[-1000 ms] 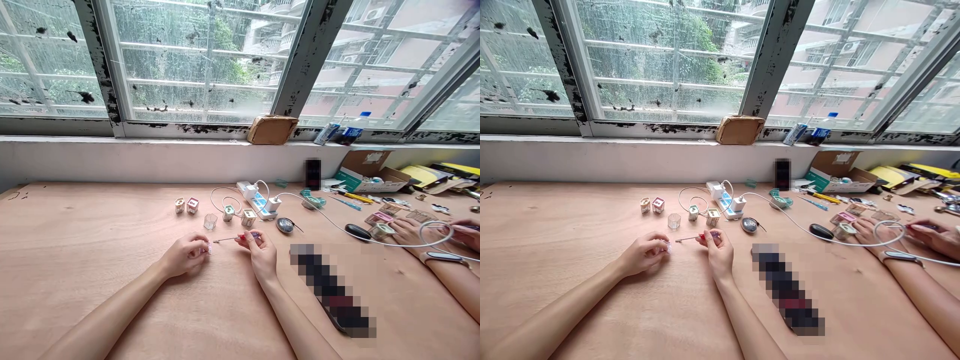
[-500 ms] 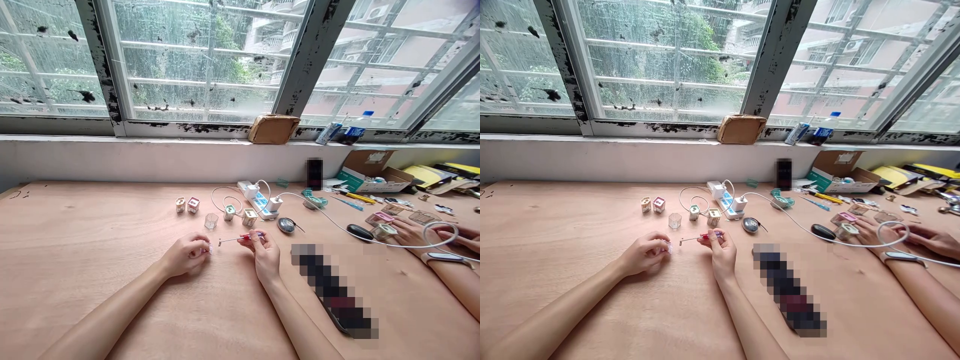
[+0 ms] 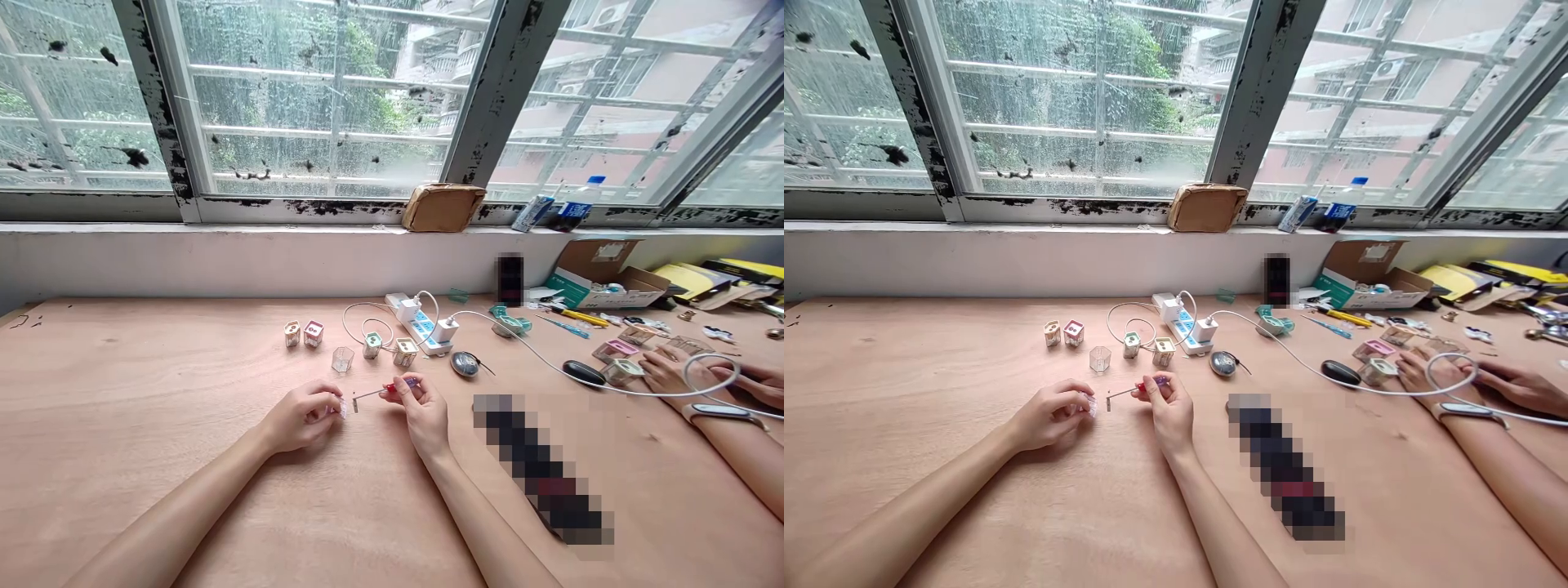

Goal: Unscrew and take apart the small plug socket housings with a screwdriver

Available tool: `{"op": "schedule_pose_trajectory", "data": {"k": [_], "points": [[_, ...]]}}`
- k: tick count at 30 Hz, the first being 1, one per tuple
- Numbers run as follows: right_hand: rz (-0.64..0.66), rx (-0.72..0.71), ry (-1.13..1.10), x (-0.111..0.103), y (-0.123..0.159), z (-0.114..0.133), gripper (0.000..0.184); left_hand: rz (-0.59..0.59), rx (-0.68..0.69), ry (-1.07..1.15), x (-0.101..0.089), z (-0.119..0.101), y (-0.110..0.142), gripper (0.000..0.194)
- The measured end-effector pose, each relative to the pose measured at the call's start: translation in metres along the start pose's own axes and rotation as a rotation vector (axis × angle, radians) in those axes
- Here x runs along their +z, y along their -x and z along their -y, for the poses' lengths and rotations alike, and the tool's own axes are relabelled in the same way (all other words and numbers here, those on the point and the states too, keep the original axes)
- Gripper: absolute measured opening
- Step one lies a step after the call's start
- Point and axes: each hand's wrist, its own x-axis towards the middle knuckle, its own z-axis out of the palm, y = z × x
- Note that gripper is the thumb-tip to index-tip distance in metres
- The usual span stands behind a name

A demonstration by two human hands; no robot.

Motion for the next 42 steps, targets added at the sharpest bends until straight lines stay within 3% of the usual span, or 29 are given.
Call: {"op": "schedule_pose_trajectory", "data": {"k": [7,15,22,34,42], "points": [[0.049,0.019,0.01,0.003,0.002,0.003,0.047,0.039,0.025,0.026,-0.001,-0.006,0.001,0.018],[0.167,0.065,0.007,0.008,0.006,0.005,0.045,0.176,0.122,0.051,0.003,-0.019,0.004,0.02],[0.169,0.078,-0.01,0.01,0.008,0.008,0.047,0.263,0.105,0.083,0.005,-0.024,0.006,0.02],[0.094,0.051,-0.047,0.01,0.005,0.006,0.048,0.281,0.026,0.075,0.003,-0.023,0.003,0.019],[0.101,0.07,-0.041,0.01,0.005,0.005,0.048,0.308,0.145,0.071,0.005,-0.031,0.006,0.023]]}}
